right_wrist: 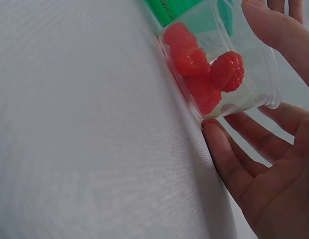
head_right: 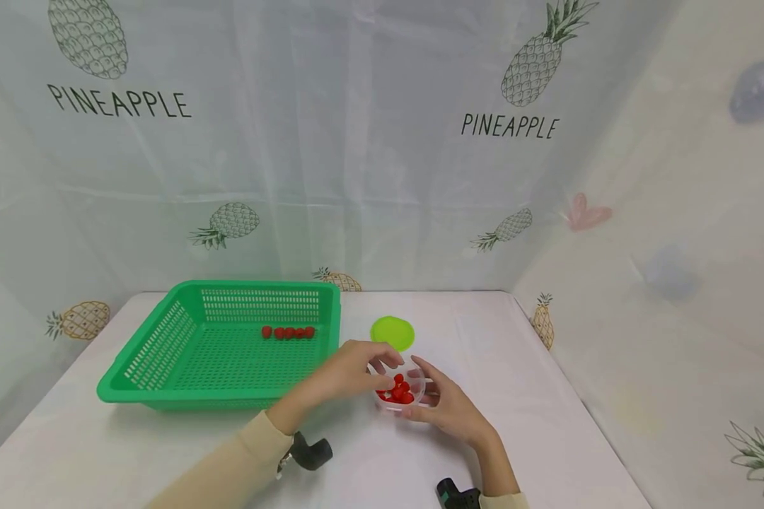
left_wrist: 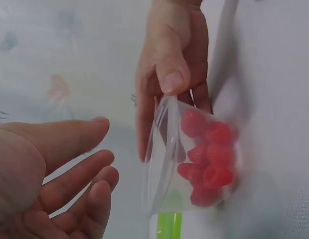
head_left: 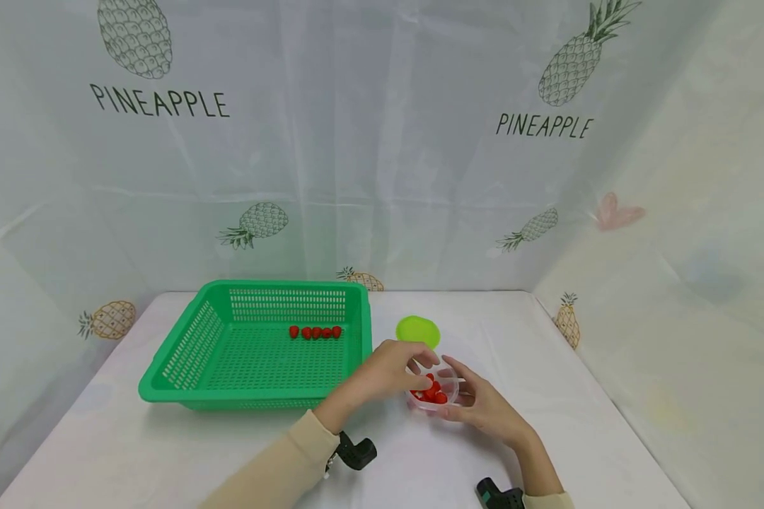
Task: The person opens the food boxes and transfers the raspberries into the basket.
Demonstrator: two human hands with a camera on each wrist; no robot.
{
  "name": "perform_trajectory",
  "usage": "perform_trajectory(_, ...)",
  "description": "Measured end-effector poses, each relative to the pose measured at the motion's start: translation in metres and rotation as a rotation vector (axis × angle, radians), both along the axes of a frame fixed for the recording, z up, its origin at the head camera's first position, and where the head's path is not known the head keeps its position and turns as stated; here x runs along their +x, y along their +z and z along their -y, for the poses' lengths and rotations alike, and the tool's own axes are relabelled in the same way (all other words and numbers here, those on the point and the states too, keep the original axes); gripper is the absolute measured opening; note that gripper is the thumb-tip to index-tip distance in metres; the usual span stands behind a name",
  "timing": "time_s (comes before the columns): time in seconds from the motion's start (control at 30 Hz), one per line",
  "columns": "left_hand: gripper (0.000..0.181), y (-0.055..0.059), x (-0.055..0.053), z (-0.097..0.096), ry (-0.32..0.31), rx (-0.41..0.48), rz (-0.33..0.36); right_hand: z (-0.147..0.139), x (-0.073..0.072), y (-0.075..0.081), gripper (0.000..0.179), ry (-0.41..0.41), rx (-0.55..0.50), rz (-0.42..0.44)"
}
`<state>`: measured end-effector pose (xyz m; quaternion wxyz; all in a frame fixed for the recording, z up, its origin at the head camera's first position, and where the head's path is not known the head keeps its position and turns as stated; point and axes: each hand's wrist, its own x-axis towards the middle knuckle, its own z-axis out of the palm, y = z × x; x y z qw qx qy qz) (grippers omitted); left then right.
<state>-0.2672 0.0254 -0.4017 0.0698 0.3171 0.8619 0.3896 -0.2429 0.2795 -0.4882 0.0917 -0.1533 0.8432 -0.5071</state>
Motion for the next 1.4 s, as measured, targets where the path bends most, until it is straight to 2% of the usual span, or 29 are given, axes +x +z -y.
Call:
perform_trajectory(0.17, 0.025, -0.007, 0.006, -0.011, 0.01, 0.025, -0.06, -0.002, 0.001, 0.001, 0.094, -0.005, 0.004, -0.005)
perform_trajectory(0.3, 0.023, -0.014, 0.009, -0.019, 0.025, 0.015, -0.06, -0.003, 0.001, 0.001, 0.093, 0.005, 0.004, 0.007)
perform_trajectory(0.57, 0.021, -0.033, 0.006, -0.025, 0.09, -0.041, -0.019, -0.002, 0.001, -0.001, 0.097, 0.008, 0.034, 0.009)
perform_trajectory(0.77, 0.019, -0.035, 0.003, -0.027, 0.09, -0.076, -0.041, -0.003, 0.0, 0.001, 0.097, 0.033, 0.041, -0.01)
perform_trajectory(1.03, 0.019, -0.038, 0.0, -0.032, 0.057, -0.151, -0.101, -0.007, 0.0, 0.0, 0.095, 0.058, 0.013, 0.012)
perform_trajectory(1.4, 0.017, -0.038, -0.001, -0.036, 0.004, -0.259, -0.242, -0.007, -0.002, -0.001, 0.096, 0.077, -0.014, 0.019)
